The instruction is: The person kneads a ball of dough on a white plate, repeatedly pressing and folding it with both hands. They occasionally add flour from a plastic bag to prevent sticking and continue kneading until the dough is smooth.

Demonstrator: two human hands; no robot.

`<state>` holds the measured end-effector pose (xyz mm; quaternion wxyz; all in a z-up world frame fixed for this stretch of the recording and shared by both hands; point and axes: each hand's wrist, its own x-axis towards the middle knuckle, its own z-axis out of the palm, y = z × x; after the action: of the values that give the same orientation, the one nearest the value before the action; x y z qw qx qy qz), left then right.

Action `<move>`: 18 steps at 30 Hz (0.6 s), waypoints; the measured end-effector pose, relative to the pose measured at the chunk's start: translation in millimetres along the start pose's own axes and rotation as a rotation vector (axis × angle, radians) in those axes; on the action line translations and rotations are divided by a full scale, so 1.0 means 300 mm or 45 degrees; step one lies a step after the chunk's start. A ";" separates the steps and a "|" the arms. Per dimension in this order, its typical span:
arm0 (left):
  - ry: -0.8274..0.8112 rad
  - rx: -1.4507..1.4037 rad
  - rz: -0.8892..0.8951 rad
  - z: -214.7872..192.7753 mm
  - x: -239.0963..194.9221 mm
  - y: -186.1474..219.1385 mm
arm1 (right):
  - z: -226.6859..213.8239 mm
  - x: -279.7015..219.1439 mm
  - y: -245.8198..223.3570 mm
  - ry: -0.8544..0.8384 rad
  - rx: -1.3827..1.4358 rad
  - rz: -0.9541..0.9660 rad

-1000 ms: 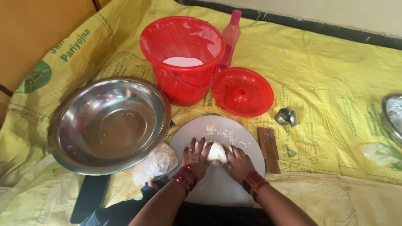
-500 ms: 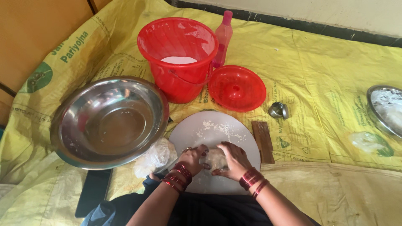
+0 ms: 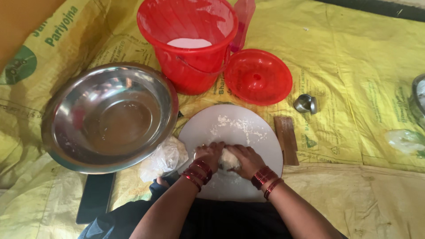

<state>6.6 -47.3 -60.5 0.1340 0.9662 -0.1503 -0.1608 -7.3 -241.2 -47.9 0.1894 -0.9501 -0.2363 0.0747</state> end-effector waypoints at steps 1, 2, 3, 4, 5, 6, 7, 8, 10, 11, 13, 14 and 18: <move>0.035 0.008 -0.001 0.008 0.006 -0.006 | 0.007 0.006 0.008 0.051 0.002 -0.016; 0.072 -0.013 -0.017 0.014 0.010 -0.011 | 0.012 0.016 0.016 0.100 -0.001 -0.030; 0.110 -0.034 -0.033 0.017 0.013 -0.013 | 0.017 0.025 0.023 0.149 -0.005 -0.044; 0.152 -0.053 -0.047 0.014 0.022 -0.015 | 0.018 0.040 0.031 0.202 -0.010 -0.060; 0.163 -0.112 -0.072 0.009 0.030 -0.016 | 0.019 0.054 0.036 0.215 -0.035 -0.027; 0.173 -0.171 -0.097 0.003 0.034 -0.015 | 0.023 0.067 0.040 0.227 -0.060 0.007; 0.184 -0.230 -0.123 -0.004 0.038 -0.015 | 0.025 0.079 0.043 0.239 -0.084 0.041; 0.197 -0.254 -0.138 -0.012 0.043 -0.014 | 0.026 0.093 0.047 0.229 -0.096 0.062; 0.223 -0.304 -0.169 -0.028 0.053 -0.012 | 0.027 0.122 0.055 0.207 -0.120 0.104; 0.214 -0.302 -0.193 -0.035 0.058 -0.011 | 0.026 0.137 0.059 0.181 -0.124 0.157; 0.198 -0.294 -0.238 -0.049 0.075 -0.011 | 0.025 0.170 0.067 0.130 -0.132 0.261; 0.220 -0.293 -0.253 -0.055 0.088 -0.011 | 0.024 0.187 0.073 0.097 -0.139 0.318; 0.212 -0.285 -0.330 -0.077 0.151 -0.019 | 0.020 0.250 0.092 0.049 -0.138 0.512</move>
<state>57.1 -52.3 -53.3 0.2308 0.9665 0.0058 -0.1117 68.7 -225.9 -68.1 0.1236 -0.9882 -0.0417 0.0799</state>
